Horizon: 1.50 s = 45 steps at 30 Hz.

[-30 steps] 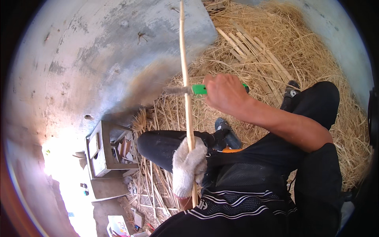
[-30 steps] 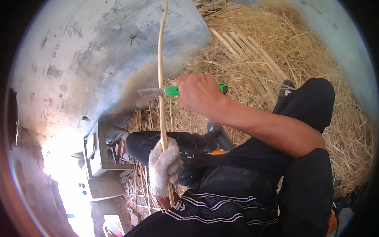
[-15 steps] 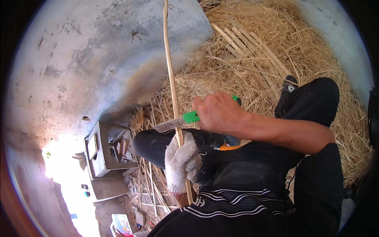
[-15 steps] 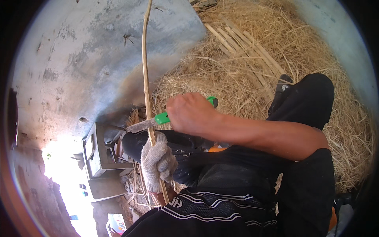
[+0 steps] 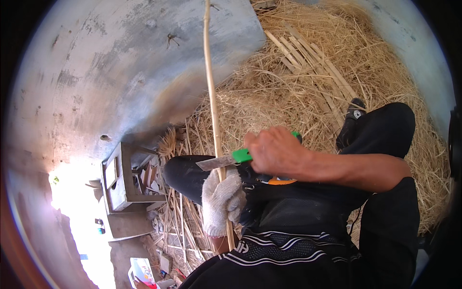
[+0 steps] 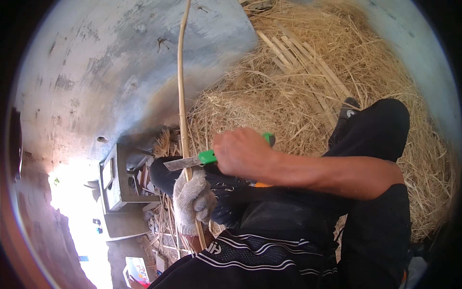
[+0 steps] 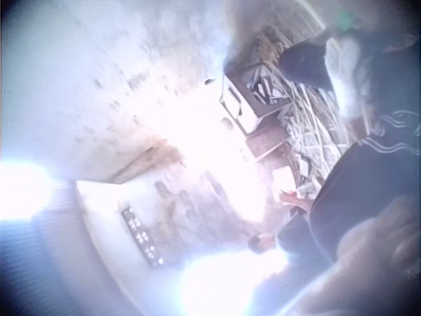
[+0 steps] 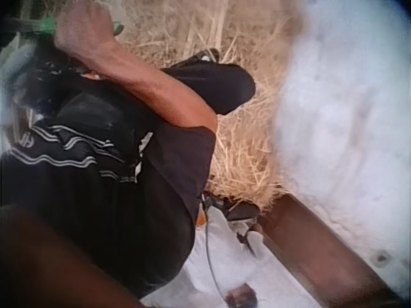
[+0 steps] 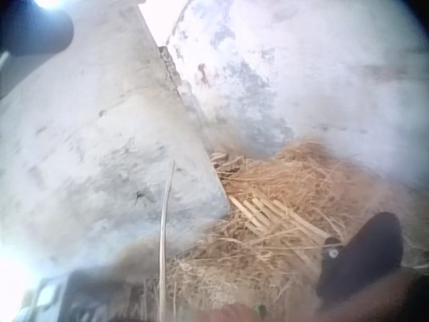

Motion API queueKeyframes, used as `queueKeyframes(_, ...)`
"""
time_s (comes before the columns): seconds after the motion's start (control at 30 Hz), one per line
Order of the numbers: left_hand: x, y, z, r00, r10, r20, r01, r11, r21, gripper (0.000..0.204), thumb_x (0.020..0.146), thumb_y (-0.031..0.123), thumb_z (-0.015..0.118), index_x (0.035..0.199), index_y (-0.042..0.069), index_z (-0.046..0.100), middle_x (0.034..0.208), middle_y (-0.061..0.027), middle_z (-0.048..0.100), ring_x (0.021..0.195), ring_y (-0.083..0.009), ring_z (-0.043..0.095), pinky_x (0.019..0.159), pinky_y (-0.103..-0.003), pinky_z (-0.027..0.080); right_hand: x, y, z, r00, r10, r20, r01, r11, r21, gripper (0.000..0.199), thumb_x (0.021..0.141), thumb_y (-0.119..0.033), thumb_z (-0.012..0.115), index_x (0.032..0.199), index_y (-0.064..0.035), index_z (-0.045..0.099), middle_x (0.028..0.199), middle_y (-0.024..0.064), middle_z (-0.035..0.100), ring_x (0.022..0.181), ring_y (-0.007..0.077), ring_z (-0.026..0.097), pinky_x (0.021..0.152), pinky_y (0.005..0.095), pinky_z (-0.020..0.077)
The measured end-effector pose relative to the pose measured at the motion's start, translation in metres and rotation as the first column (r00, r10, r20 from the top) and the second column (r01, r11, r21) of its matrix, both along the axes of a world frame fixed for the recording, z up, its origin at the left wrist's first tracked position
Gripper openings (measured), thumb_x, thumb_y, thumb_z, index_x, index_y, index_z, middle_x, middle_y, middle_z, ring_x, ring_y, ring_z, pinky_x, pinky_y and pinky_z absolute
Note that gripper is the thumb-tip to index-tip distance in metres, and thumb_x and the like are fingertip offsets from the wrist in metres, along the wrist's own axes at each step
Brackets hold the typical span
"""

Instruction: The person sits cross-legged on a bed of straw and uses a green-handled knife to shave the bark off a long, thin wooden stick. They hold the stick with a gloved left hand and repeatedly scrape the surface with the knife in their right hand, peeling away thin strips of bark.

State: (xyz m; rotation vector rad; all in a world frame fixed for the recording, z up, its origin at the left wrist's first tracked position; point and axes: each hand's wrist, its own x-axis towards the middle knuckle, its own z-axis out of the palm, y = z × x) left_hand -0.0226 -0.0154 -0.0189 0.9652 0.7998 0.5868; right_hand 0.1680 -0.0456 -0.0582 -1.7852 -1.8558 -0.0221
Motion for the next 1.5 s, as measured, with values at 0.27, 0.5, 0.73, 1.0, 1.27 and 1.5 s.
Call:
queueKeyframes(0.27, -0.001, 0.008, -0.006, 0.998, 0.005, 0.055, -0.001, 0.997, -0.072, 0.009, 0.095, 0.009, 0.058, 0.099, 0.009, 0.050, 0.050, 0.0060, 0.036, 0.030, -0.0051, 0.030, 0.026, -0.020, 0.022, 0.004, 0.027, -0.017, 0.995, -0.008, 0.097, -0.008, 0.986, 0.166, 0.023, 0.085, -0.017, 0.057, 0.078, 0.0045, 0.060, 0.055, 0.0134, 0.058, 0.050, 0.0285, 0.063, 0.045, 0.0447, 0.0501)
queueKeyframes(0.5, -0.005, -0.009, -0.009, 0.992, -0.119, 0.034, 0.122, 0.988, -0.093, 0.016, 0.091, 0.013, 0.063, 0.093, 0.007, 0.049, 0.053, 0.0027, 0.041, 0.035, -0.0061, 0.036, 0.030, -0.019, 0.027, 0.143, 0.058, 0.000, 0.799, -0.558, -0.226, 0.493, 0.821, -0.288, 0.024, 0.092, -0.013, 0.053, 0.078, 0.0030, 0.064, 0.056, 0.0059, 0.051, 0.046, 0.0152, 0.048, 0.036, 0.0348, 0.0368)
queueKeyframes(0.73, -0.007, 0.009, -0.012, 0.991, -0.103, 0.084, 0.112, 0.987, -0.112, 0.014, 0.092, 0.011, 0.062, 0.095, 0.006, 0.049, 0.053, 0.0020, 0.041, 0.035, -0.0065, 0.036, 0.031, -0.020, 0.027, 0.025, 0.008, -0.005, 0.991, 0.043, -0.124, -0.028, 0.992, 0.125, 0.020, 0.088, -0.020, 0.063, 0.076, -0.0036, 0.065, 0.046, 0.0079, 0.052, 0.040, 0.0215, 0.053, 0.042, 0.0396, 0.0437)
queueKeyframes(1.0, -0.004, -0.001, -0.004, 0.984, -0.176, -0.039, 0.169, 0.976, -0.135, 0.016, 0.090, 0.006, 0.061, 0.094, 0.009, 0.047, 0.062, 0.0029, 0.042, 0.039, -0.0053, 0.036, 0.032, -0.020, 0.028, 0.044, 0.031, -0.026, 0.937, -0.238, 0.254, 0.191, 0.962, 0.198, 0.025, 0.090, -0.017, 0.058, 0.073, 0.0004, 0.061, 0.050, 0.0092, 0.054, 0.039, 0.0221, 0.051, 0.040, 0.0404, 0.0444)
queueKeyframes(1.27, -0.008, -0.004, -0.005, 0.986, -0.153, -0.067, 0.146, 0.983, -0.108, 0.016, 0.089, 0.006, 0.063, 0.097, 0.007, 0.049, 0.062, 0.0012, 0.045, 0.039, -0.0062, 0.038, 0.032, -0.020, 0.029, 0.091, 0.035, 0.015, 0.929, -0.330, -0.166, 0.321, 0.944, -0.079, 0.024, 0.093, -0.016, 0.056, 0.076, 0.0001, 0.061, 0.048, 0.0011, 0.044, 0.038, 0.0144, 0.037, 0.037, 0.0366, 0.0364)
queueKeyframes(1.5, -0.004, 0.000, 0.006, 0.980, -0.166, -0.106, 0.165, 0.986, -0.017, 0.015, 0.088, 0.004, 0.062, 0.098, 0.006, 0.050, 0.061, 0.0019, 0.045, 0.040, -0.0058, 0.039, 0.033, -0.020, 0.029, 0.036, 0.016, -0.004, 0.996, -0.071, -0.057, 0.072, 0.997, 0.015, 0.013, 0.078, -0.015, 0.066, 0.081, -0.0021, 0.064, 0.056, 0.0168, 0.059, 0.047, 0.0303, 0.061, 0.046, 0.0443, 0.0479)
